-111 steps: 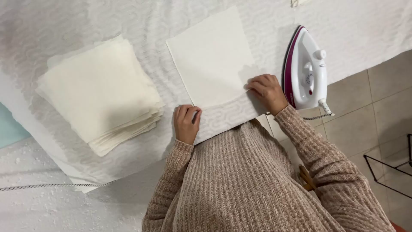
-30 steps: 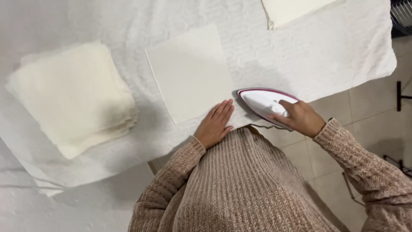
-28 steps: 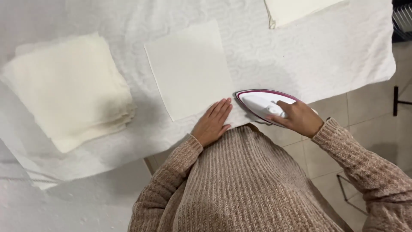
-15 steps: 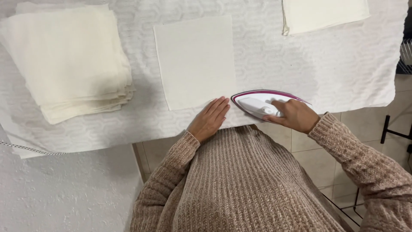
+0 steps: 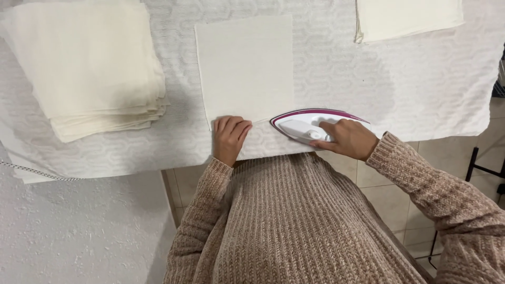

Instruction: Ironing small square pieces of white fabric and stacking them on a table.

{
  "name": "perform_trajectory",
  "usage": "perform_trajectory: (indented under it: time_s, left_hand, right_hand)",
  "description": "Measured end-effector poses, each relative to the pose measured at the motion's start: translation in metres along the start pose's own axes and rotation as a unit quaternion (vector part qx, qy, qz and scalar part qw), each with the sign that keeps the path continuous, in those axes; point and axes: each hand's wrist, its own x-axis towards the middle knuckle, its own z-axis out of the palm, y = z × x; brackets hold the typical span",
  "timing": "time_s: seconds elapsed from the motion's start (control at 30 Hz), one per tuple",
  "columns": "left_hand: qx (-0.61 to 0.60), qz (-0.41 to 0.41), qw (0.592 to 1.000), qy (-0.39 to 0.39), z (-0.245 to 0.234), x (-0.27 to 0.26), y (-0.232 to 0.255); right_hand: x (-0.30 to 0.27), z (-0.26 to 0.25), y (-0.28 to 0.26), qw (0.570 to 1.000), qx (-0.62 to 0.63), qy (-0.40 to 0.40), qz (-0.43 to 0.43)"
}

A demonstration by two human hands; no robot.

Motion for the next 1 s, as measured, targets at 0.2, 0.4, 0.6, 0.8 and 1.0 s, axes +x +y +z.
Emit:
perform_trajectory:
  time_s: [0.2, 0.4, 0.6, 0.8, 1.0]
  left_hand:
    - [-0.063, -0.083, 0.994, -0.045, -0.009, 0.008, 0.000]
    - [-0.080, -0.106, 0.984, -0.117, -0.008, 0.012, -0.012]
    - [-0.059, -0.101, 0.983, -0.142, -0.011, 0.021, -0.010]
    - [-0.076, -0.086, 0.991, -0.064, -0.061, 0.014, -0.016]
    - [-0.016, -0.071, 0.997, -0.041, -0.087, -0.028, -0.049]
  right_hand:
    - [0.005, 0.000, -0.007, 1.000, 0.004, 0.002, -0.003]
    - [0.012, -0.004, -0.018, 1.000, 0.000, -0.004, -0.016]
    - [0.023, 0.001, -0.032, 1.000, -0.004, 0.008, -0.026]
    - [0.030, 0.006, -0.040, 1.000, 0.000, 0.006, -0.028]
    - [0.034, 0.013, -0.035, 1.000, -0.004, 0.003, -0.026]
